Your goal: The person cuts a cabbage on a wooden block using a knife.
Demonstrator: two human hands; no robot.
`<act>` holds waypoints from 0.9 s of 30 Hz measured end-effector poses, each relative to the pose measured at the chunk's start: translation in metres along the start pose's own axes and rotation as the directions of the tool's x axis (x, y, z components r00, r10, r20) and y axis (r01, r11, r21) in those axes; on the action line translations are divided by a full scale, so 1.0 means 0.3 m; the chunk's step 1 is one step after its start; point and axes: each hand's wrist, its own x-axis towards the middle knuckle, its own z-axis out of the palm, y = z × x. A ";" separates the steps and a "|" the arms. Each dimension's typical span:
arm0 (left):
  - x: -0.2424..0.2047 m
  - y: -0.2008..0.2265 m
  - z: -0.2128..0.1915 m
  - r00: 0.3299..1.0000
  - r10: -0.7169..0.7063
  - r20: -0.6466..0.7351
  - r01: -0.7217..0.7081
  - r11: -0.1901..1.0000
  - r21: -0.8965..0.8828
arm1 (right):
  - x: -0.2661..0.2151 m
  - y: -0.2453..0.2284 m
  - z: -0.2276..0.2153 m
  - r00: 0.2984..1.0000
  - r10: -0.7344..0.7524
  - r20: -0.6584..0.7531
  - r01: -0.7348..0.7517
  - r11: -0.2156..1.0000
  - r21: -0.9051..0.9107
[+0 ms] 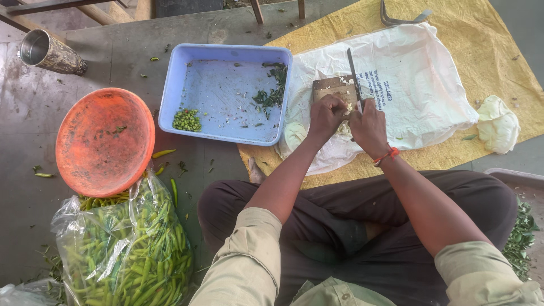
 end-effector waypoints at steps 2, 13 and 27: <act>-0.002 0.004 -0.001 1.000 0.019 -0.019 -0.019 0.999 0.040 | -0.023 0.010 -0.026 0.998 -0.047 0.043 0.052 0.991 -0.125; -0.008 0.005 0.024 0.987 0.135 -0.086 -0.116 0.974 0.195 | -0.143 -0.085 -0.057 0.937 0.203 0.283 -0.008 0.826 -0.563; 0.005 -0.021 0.034 0.983 0.151 -0.104 -0.130 0.974 0.183 | -0.146 -0.033 -0.048 0.892 0.245 0.380 -0.002 0.842 -0.539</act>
